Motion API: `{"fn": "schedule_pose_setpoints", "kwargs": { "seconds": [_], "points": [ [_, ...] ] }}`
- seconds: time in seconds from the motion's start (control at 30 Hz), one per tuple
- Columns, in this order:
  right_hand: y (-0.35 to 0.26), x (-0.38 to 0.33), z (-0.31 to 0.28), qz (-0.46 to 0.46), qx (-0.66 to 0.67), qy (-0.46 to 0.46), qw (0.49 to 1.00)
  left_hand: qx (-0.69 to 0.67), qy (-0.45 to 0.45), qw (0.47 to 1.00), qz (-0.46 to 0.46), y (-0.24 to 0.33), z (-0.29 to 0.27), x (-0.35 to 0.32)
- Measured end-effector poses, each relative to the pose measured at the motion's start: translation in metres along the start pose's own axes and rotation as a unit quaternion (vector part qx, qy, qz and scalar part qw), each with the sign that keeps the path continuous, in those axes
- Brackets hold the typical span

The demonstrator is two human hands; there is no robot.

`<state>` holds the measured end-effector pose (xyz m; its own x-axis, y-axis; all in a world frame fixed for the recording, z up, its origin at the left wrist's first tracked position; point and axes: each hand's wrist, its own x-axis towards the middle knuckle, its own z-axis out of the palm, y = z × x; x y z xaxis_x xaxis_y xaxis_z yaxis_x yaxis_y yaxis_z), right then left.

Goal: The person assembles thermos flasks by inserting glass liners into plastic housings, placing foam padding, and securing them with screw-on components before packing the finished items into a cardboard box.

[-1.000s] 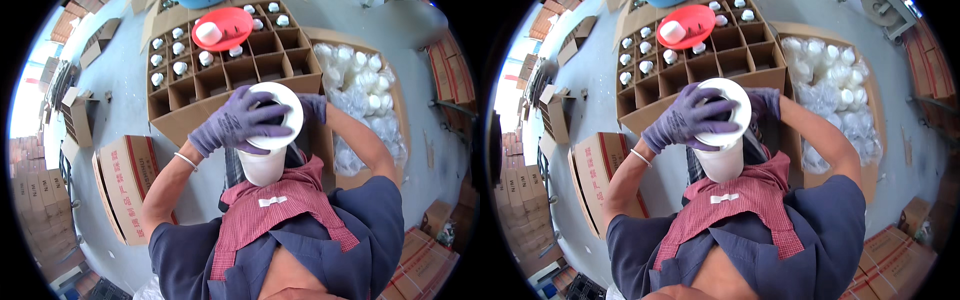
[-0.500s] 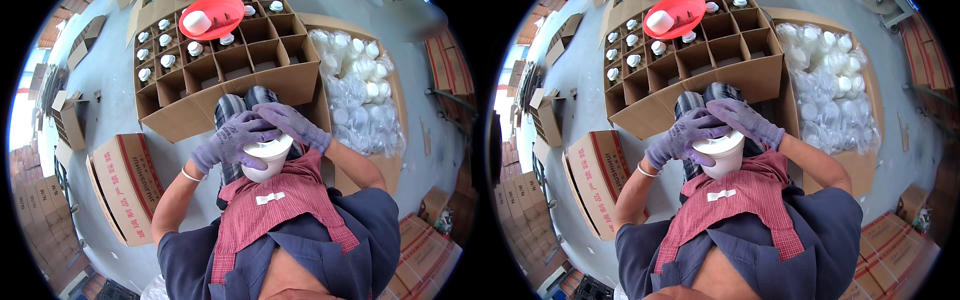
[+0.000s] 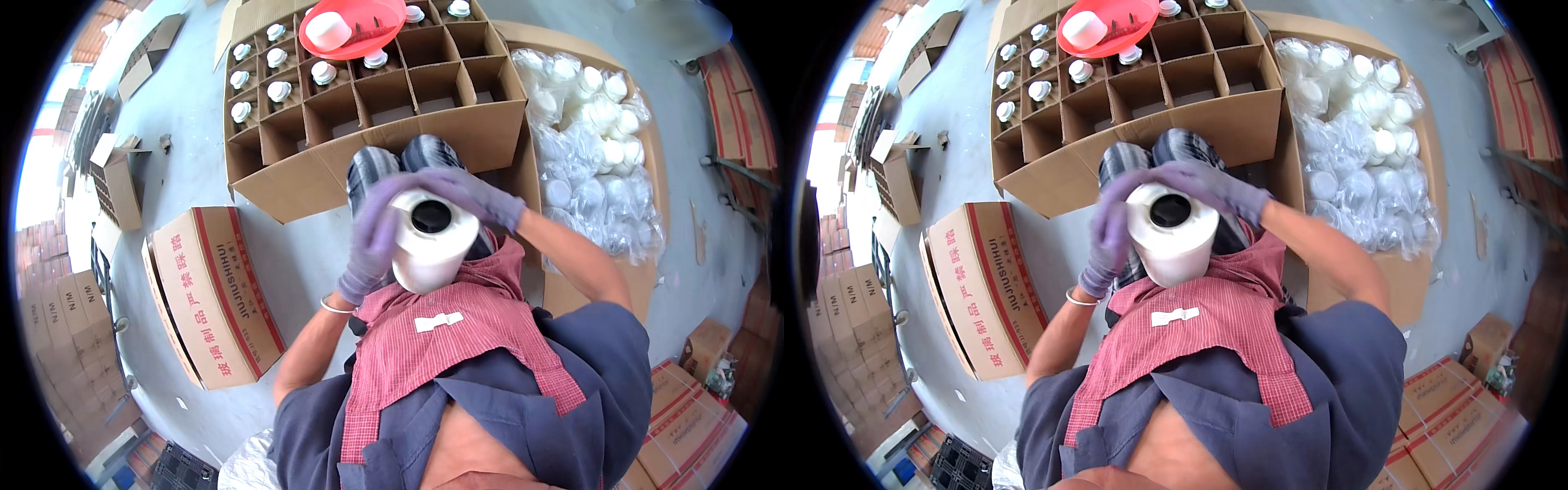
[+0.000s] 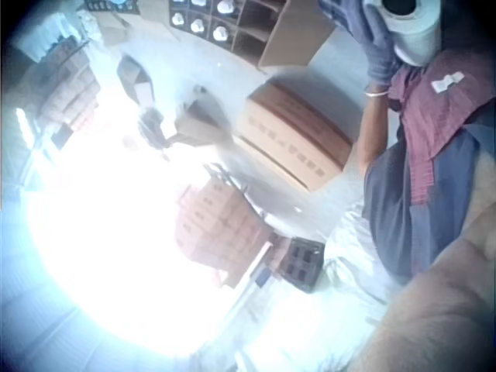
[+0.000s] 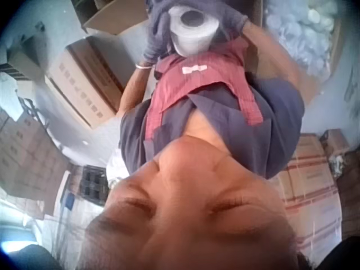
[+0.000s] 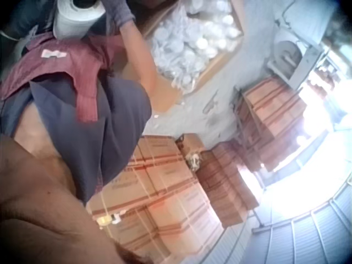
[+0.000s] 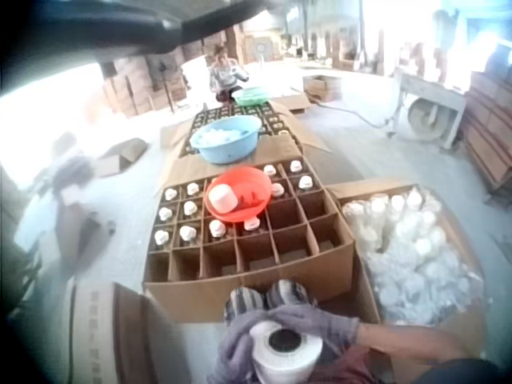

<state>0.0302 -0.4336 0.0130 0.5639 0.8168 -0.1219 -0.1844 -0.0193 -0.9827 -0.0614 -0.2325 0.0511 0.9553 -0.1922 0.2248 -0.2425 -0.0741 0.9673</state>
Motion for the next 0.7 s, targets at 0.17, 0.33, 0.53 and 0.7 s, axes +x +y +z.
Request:
{"fn": "schedule_pose_setpoints", "kwargs": {
  "seconds": [0.17, 0.33, 0.53, 0.7],
  "points": [
    [-0.008, -0.108, 0.022, -0.039, -0.295, 0.176, 0.938, 0.01, 0.029, 0.978, -0.208, -0.075, 0.023, -0.042],
    [-0.006, -0.152, 0.048, 0.081, -0.288, 0.287, 0.91, -0.028, -0.027, 0.944, -0.328, -0.049, 0.007, -0.042],
    [0.048, -0.136, 0.032, 0.051, -0.041, 0.259, 0.964, -0.099, -0.124, 0.936, -0.314, -0.029, 0.003, -0.039],
    [0.005, -0.094, 0.021, 0.067, -0.032, 0.194, 0.978, 0.047, -0.132, 0.972, -0.189, -0.036, 0.01, -0.048]
  ]
}}
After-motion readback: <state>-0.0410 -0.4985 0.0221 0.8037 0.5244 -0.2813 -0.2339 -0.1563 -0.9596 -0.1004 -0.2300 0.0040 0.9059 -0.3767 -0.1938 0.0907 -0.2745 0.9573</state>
